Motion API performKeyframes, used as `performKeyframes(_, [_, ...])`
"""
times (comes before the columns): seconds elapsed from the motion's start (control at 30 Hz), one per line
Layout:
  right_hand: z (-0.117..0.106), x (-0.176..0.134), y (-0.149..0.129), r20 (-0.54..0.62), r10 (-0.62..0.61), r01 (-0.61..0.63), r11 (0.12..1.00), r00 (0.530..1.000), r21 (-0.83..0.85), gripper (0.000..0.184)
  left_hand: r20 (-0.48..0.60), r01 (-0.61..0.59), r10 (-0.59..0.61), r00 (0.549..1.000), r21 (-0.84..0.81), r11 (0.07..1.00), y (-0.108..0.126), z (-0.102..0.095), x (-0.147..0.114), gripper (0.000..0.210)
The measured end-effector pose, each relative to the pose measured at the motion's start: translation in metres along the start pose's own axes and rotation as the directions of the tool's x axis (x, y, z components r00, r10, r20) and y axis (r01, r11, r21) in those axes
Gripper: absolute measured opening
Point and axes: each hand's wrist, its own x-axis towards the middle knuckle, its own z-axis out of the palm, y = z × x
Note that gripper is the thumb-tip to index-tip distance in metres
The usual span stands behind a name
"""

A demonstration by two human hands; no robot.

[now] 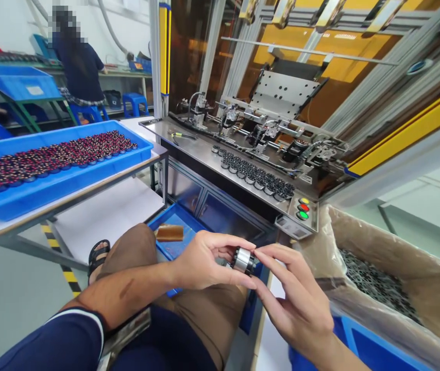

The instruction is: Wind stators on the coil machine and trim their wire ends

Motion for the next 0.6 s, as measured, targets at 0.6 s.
performKeyframes(0.6, [-0.0029,-0.0029,-0.0003,0.057,-0.135,0.143,0.974,0.989,-0.177,0.04,0.09,0.11,-0.109,0.99,-0.006,0.994,-0.0017,-0.0029,-0.0016,0.063])
